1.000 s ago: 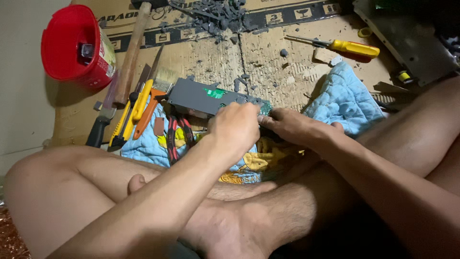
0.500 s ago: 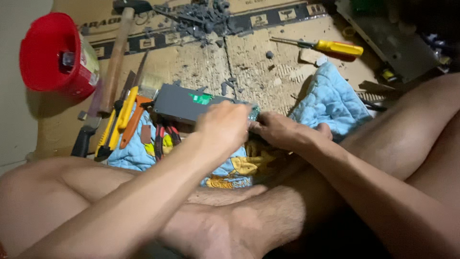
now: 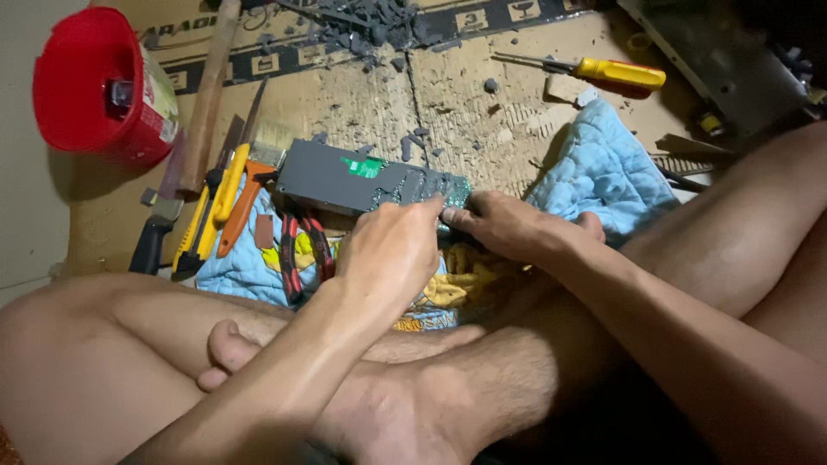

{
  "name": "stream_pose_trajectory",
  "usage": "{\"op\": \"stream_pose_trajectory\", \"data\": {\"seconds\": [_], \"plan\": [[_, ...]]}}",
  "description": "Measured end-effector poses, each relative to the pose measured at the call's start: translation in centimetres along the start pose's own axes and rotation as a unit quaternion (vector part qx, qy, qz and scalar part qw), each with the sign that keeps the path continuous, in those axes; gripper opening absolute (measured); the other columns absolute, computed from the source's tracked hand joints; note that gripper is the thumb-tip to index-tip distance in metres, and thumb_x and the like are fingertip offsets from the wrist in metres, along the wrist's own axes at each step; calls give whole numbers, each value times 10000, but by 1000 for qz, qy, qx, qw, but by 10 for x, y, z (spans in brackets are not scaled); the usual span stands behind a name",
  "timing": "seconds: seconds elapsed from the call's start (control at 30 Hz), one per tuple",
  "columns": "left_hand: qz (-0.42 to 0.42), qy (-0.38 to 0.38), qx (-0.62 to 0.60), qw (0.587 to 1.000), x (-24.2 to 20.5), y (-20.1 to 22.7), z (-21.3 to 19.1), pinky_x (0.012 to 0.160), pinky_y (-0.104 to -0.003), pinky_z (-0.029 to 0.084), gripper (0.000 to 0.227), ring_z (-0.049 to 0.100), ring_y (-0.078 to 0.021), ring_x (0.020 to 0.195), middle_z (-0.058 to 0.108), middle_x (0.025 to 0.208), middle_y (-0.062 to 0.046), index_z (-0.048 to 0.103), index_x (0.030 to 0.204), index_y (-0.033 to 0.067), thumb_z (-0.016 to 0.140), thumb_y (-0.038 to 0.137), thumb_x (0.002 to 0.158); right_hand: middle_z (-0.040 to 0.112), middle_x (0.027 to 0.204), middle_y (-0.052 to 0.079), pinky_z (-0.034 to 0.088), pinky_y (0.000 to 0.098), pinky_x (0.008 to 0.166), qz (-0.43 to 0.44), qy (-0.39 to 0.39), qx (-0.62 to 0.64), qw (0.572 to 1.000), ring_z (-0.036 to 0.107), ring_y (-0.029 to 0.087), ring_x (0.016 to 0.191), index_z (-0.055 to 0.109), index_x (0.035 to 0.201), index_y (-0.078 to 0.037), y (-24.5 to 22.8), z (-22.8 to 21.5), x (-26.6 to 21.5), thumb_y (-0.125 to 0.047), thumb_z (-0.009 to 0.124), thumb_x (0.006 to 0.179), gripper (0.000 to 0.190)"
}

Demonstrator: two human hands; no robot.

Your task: The person sits on the floor and uses a brush to clean debris off a green circuit board. They then use a screwdriver to scrape the surface of the board, removing more residue.

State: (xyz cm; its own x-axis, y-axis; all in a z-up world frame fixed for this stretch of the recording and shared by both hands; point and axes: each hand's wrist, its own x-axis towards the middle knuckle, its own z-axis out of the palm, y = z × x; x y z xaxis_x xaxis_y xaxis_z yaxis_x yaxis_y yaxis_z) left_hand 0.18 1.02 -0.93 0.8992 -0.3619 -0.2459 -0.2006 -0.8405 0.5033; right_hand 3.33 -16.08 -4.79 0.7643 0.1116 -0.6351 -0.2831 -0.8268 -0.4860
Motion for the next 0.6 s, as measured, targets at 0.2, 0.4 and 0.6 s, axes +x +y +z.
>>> {"op": "stream_pose_trajectory", "data": {"seconds": [0.2, 0.4, 0.6], "plan": [[-32, -40, 63, 997, 21, 5, -5, 728, -582, 607, 325, 731, -442, 919, 747, 877, -165, 748, 1058, 223, 506, 105, 876, 702, 1096, 230, 519, 533, 936, -8, -1, -9, 1000, 661, 417, 1132, 665, 1204, -93, 15, 6, 21, -680, 390, 996, 681], [11, -43, 88, 995, 33, 2, 2, 809, -597, 598, 390, 713, -460, 986, 721, 944, -224, 698, 1180, 212, 497, 37, 895, 717, 1163, 173, 505, 524, 1009, 17, -6, -48, 999, 644, 375, 1198, 681, 1232, -178, 3, 4, 10, -719, 417, 942, 668], [-10, -57, 81, 995, 28, 24, 4, 830, -592, 596, 339, 709, -465, 1024, 742, 999, -252, 769, 1128, 148, 503, 55, 939, 714, 1191, 183, 498, 536, 1023, 0, -5, -47, 999, 639, 382, 1205, 689, 1225, -148, 8, -3, 11, -579, 449, 958, 562]]}}
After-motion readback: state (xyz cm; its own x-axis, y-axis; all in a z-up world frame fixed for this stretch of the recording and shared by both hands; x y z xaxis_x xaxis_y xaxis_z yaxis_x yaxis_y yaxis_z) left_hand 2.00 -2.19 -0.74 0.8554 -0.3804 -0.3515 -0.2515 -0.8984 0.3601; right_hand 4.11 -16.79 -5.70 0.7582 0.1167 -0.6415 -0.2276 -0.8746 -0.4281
